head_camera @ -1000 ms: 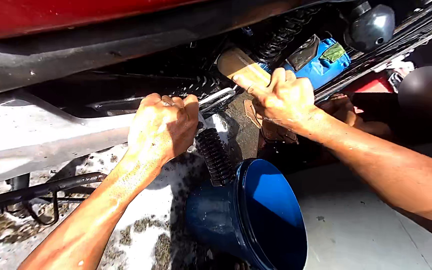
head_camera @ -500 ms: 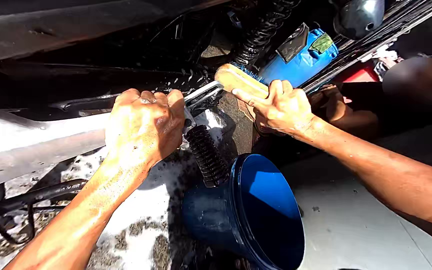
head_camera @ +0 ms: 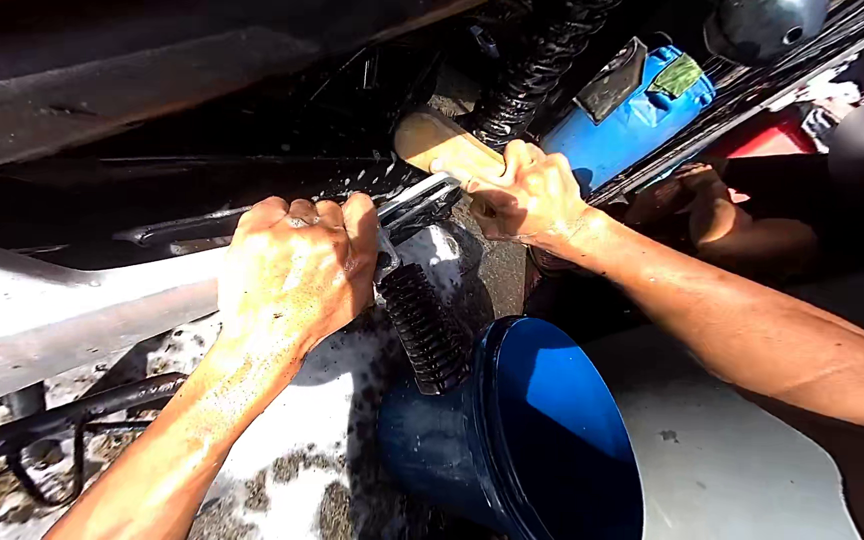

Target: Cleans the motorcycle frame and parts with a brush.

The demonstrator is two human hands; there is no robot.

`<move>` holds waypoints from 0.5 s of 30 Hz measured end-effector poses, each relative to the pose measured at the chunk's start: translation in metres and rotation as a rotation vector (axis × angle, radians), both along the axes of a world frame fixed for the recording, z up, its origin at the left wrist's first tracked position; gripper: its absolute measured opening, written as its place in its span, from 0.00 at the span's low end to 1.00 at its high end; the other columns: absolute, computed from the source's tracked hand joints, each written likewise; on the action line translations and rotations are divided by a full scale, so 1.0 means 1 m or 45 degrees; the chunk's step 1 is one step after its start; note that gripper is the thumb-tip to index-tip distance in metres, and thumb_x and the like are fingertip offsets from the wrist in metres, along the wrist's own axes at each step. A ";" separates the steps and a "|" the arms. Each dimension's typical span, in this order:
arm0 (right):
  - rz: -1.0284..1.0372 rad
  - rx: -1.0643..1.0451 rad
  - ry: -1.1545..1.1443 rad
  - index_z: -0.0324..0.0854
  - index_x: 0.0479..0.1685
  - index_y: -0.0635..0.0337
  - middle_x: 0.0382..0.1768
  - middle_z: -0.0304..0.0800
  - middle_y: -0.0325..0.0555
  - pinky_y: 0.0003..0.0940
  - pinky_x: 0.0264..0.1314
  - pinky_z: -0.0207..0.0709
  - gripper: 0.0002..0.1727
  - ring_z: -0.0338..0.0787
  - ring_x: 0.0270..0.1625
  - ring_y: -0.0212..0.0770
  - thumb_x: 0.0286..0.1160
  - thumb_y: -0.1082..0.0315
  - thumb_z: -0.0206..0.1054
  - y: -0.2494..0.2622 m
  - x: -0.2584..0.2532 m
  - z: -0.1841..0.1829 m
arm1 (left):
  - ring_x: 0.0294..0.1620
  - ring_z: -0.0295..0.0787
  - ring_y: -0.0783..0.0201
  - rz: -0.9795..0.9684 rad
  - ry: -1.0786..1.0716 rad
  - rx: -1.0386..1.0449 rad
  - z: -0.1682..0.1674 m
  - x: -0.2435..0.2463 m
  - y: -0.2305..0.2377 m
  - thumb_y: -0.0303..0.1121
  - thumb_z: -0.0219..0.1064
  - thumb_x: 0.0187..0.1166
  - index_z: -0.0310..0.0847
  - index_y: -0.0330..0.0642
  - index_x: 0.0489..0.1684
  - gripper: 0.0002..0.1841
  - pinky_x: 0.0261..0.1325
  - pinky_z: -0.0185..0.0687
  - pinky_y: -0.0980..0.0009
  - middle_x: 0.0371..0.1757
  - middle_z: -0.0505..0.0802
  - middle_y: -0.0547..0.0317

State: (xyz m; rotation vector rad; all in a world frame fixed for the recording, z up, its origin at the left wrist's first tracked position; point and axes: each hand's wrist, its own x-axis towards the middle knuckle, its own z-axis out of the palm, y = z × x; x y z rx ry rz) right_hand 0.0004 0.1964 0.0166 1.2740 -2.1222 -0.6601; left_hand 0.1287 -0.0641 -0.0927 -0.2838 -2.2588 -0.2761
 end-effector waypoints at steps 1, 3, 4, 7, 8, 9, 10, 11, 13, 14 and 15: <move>-0.007 -0.023 -0.017 0.86 0.70 0.47 0.36 0.83 0.71 0.54 0.18 0.68 0.24 0.85 0.28 0.69 0.74 0.60 0.61 -0.001 0.000 -0.002 | 0.19 0.78 0.45 0.000 -0.028 -0.018 0.001 0.001 0.000 0.33 0.48 0.83 0.71 0.35 0.28 0.14 0.26 0.63 0.52 0.17 0.74 0.47; -0.024 0.016 -0.015 0.85 0.71 0.43 0.37 0.82 0.70 0.52 0.18 0.66 0.24 0.84 0.29 0.69 0.77 0.59 0.58 0.016 0.003 0.003 | 0.18 0.76 0.45 0.018 -0.032 -0.048 0.000 0.000 -0.001 0.33 0.48 0.83 0.69 0.36 0.27 0.14 0.25 0.62 0.53 0.16 0.73 0.48; -0.017 0.043 -0.009 0.83 0.74 0.39 0.37 0.82 0.70 0.51 0.17 0.63 0.24 0.83 0.28 0.68 0.81 0.58 0.56 0.032 0.006 0.007 | 0.17 0.75 0.45 0.027 -0.029 -0.052 0.000 0.000 0.001 0.33 0.48 0.83 0.69 0.36 0.27 0.14 0.25 0.61 0.53 0.16 0.72 0.48; 0.181 0.103 0.005 0.80 0.78 0.34 0.30 0.80 0.63 0.47 0.15 0.58 0.25 0.79 0.23 0.62 0.83 0.57 0.54 0.044 -0.008 0.022 | 0.17 0.76 0.43 0.084 -0.003 -0.034 0.001 -0.001 0.004 0.32 0.49 0.80 0.69 0.34 0.25 0.13 0.24 0.62 0.52 0.15 0.73 0.47; 0.249 0.087 -0.020 0.82 0.76 0.34 0.28 0.81 0.61 0.46 0.16 0.58 0.25 0.79 0.23 0.61 0.81 0.58 0.56 0.032 -0.016 0.019 | 0.17 0.77 0.43 0.088 0.004 -0.054 0.001 -0.001 0.002 0.32 0.50 0.79 0.69 0.34 0.25 0.13 0.24 0.62 0.52 0.15 0.73 0.46; 0.268 0.063 -0.079 0.85 0.73 0.38 0.29 0.81 0.62 0.48 0.16 0.61 0.25 0.81 0.25 0.63 0.77 0.59 0.57 0.019 -0.019 0.014 | 0.18 0.77 0.42 0.078 0.002 -0.064 0.000 -0.001 0.002 0.32 0.51 0.79 0.69 0.34 0.25 0.12 0.24 0.63 0.51 0.15 0.74 0.46; 0.252 0.042 -0.123 0.86 0.71 0.38 0.30 0.81 0.62 0.49 0.17 0.63 0.24 0.82 0.26 0.63 0.76 0.60 0.58 0.012 -0.019 0.012 | 0.18 0.78 0.41 0.072 -0.013 -0.057 0.000 -0.001 0.003 0.32 0.52 0.80 0.70 0.33 0.26 0.12 0.25 0.64 0.50 0.16 0.75 0.45; 0.162 0.027 -0.179 0.84 0.74 0.36 0.33 0.81 0.63 0.50 0.19 0.65 0.25 0.83 0.29 0.64 0.77 0.59 0.58 0.013 -0.012 0.014 | 0.19 0.79 0.41 0.070 -0.026 -0.054 0.001 0.000 0.004 0.32 0.52 0.81 0.70 0.33 0.26 0.13 0.25 0.65 0.50 0.16 0.75 0.44; -0.076 -0.102 -0.318 0.82 0.77 0.36 0.36 0.80 0.61 0.52 0.25 0.66 0.28 0.82 0.33 0.62 0.73 0.60 0.60 0.040 0.022 0.020 | 0.20 0.80 0.39 0.074 -0.061 -0.063 0.002 0.002 0.002 0.32 0.52 0.81 0.69 0.33 0.27 0.13 0.26 0.66 0.48 0.17 0.76 0.43; -0.146 -0.196 -0.359 0.82 0.77 0.40 0.35 0.78 0.59 0.50 0.24 0.66 0.30 0.80 0.31 0.58 0.69 0.62 0.62 0.067 0.048 0.024 | 0.21 0.81 0.39 0.078 -0.075 -0.061 0.003 0.003 0.002 0.33 0.52 0.80 0.69 0.33 0.26 0.13 0.27 0.67 0.47 0.17 0.76 0.43; -0.213 -0.297 -0.373 0.80 0.79 0.40 0.34 0.77 0.54 0.45 0.22 0.65 0.34 0.78 0.28 0.51 0.65 0.61 0.61 0.101 0.073 0.027 | 0.22 0.82 0.38 0.092 -0.074 -0.056 0.003 0.002 0.003 0.33 0.52 0.78 0.69 0.33 0.26 0.13 0.27 0.67 0.47 0.17 0.77 0.42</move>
